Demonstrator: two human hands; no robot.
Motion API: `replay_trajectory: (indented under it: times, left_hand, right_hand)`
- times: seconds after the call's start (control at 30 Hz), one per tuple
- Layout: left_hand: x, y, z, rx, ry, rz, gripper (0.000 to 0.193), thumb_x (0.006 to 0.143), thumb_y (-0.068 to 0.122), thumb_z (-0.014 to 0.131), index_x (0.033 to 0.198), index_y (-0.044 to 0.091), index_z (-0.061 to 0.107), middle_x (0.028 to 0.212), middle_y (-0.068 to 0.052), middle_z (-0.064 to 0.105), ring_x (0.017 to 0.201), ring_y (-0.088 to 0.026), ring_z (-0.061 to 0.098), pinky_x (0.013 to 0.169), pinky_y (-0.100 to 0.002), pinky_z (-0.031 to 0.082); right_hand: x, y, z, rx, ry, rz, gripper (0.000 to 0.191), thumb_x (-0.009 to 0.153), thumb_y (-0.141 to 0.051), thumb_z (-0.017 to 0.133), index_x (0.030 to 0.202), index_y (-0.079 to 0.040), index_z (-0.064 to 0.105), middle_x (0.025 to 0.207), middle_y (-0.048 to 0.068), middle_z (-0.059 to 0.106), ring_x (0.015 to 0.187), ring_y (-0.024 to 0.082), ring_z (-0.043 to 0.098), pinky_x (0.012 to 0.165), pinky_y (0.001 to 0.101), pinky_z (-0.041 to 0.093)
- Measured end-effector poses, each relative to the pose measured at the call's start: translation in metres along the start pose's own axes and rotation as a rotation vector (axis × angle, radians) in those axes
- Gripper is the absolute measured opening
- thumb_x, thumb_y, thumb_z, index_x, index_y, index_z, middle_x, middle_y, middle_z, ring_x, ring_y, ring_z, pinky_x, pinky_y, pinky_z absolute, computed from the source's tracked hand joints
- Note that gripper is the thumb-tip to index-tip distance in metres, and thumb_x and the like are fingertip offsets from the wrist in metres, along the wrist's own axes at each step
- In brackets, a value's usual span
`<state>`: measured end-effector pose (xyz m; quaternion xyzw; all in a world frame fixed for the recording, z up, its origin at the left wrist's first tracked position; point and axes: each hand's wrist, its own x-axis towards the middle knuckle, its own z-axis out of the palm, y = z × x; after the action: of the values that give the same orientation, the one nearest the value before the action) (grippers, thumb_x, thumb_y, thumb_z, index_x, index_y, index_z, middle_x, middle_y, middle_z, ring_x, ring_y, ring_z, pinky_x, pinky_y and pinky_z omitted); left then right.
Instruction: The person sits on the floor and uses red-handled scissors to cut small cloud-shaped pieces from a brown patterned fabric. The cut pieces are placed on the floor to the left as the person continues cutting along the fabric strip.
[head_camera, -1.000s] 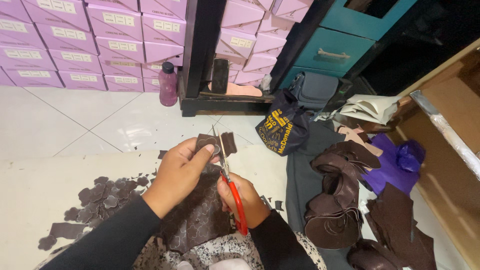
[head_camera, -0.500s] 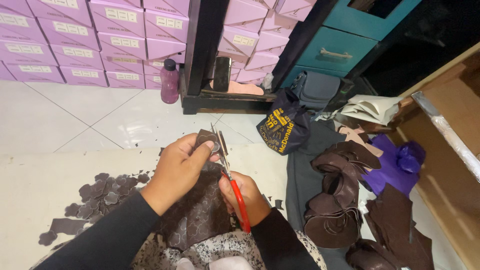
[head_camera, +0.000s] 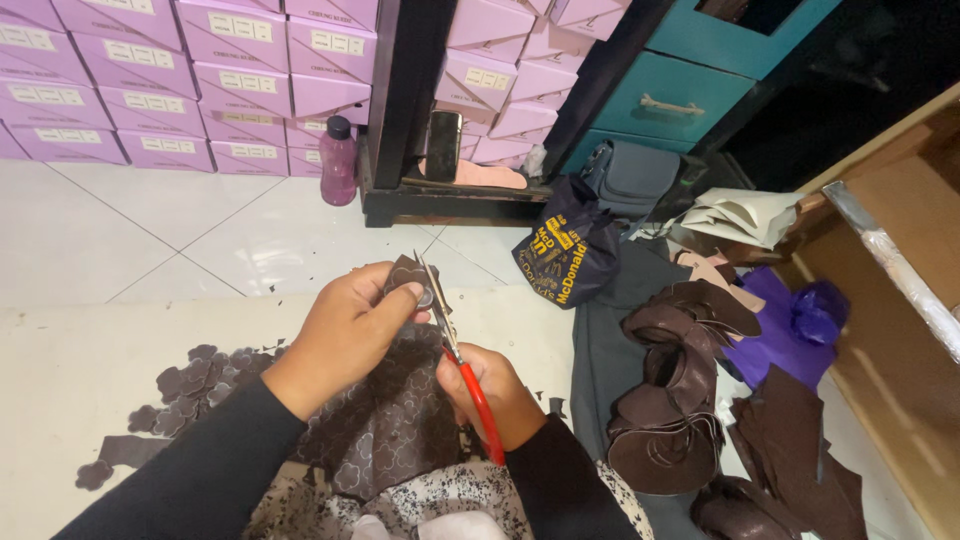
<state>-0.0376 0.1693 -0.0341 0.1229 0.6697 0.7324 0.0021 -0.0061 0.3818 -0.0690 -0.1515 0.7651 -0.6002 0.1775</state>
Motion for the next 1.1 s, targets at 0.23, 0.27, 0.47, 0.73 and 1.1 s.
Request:
replay_trajectory:
  times: [0.23, 0.27, 0.47, 0.73, 1.1]
  left_hand:
    - [0.0009, -0.0029, 0.0004, 0.069, -0.020, -0.036, 0.022, 0.098, 0.018, 0.059, 0.096, 0.001, 0.072, 0.084, -0.001, 0.073, 0.079, -0.007, 0.066, 0.072, -0.025, 0.053]
    - [0.0009, -0.0026, 0.0001, 0.074, -0.016, -0.045, 0.022, 0.098, 0.018, 0.059, 0.096, 0.001, 0.072, 0.083, -0.001, 0.073, 0.078, -0.007, 0.065, 0.072, -0.025, 0.053]
    - [0.0012, 0.0011, -0.0005, 0.053, -0.011, -0.052, 0.023, 0.097, 0.018, 0.058, 0.097, 0.001, 0.072, 0.084, -0.001, 0.073, 0.080, -0.007, 0.067, 0.074, -0.025, 0.055]
    - [-0.0003, -0.0020, 0.0036, -0.104, -0.010, -0.033, 0.018, 0.095, 0.015, 0.062, 0.102, 0.001, 0.072, 0.091, 0.000, 0.074, 0.085, -0.005, 0.066, 0.078, -0.023, 0.054]
    - [-0.0001, -0.0076, 0.0049, -0.046, 0.075, -0.071, 0.018, 0.096, 0.015, 0.061, 0.098, 0.000, 0.072, 0.087, -0.001, 0.074, 0.081, -0.007, 0.067, 0.075, -0.024, 0.054]
  right_hand:
    - [0.0007, -0.0019, 0.0013, 0.027, -0.005, -0.008, 0.045, 0.101, -0.051, 0.054, 0.091, -0.007, 0.056, 0.066, -0.003, 0.051, 0.057, 0.008, 0.051, 0.054, 0.0243, 0.046]
    - [0.0010, -0.0019, 0.0008, 0.026, 0.007, 0.012, 0.046, 0.100, -0.051, 0.053, 0.089, -0.007, 0.056, 0.063, -0.003, 0.050, 0.055, 0.008, 0.050, 0.052, 0.0244, 0.045]
    - [0.0019, 0.0001, -0.0003, 0.021, 0.003, 0.011, 0.050, 0.101, -0.054, 0.055, 0.085, -0.006, 0.054, 0.064, -0.003, 0.049, 0.053, 0.009, 0.048, 0.049, 0.0256, 0.042]
    - [0.0034, -0.0010, 0.0036, 0.015, 0.009, 0.039, 0.046, 0.098, -0.053, 0.055, 0.095, -0.007, 0.058, 0.069, -0.001, 0.054, 0.059, 0.009, 0.054, 0.055, 0.0244, 0.046]
    - [-0.0013, -0.0055, 0.0015, -0.005, -0.038, 0.013, 0.053, 0.097, -0.059, 0.055, 0.093, -0.007, 0.058, 0.071, -0.002, 0.052, 0.060, 0.008, 0.053, 0.055, 0.0241, 0.047]
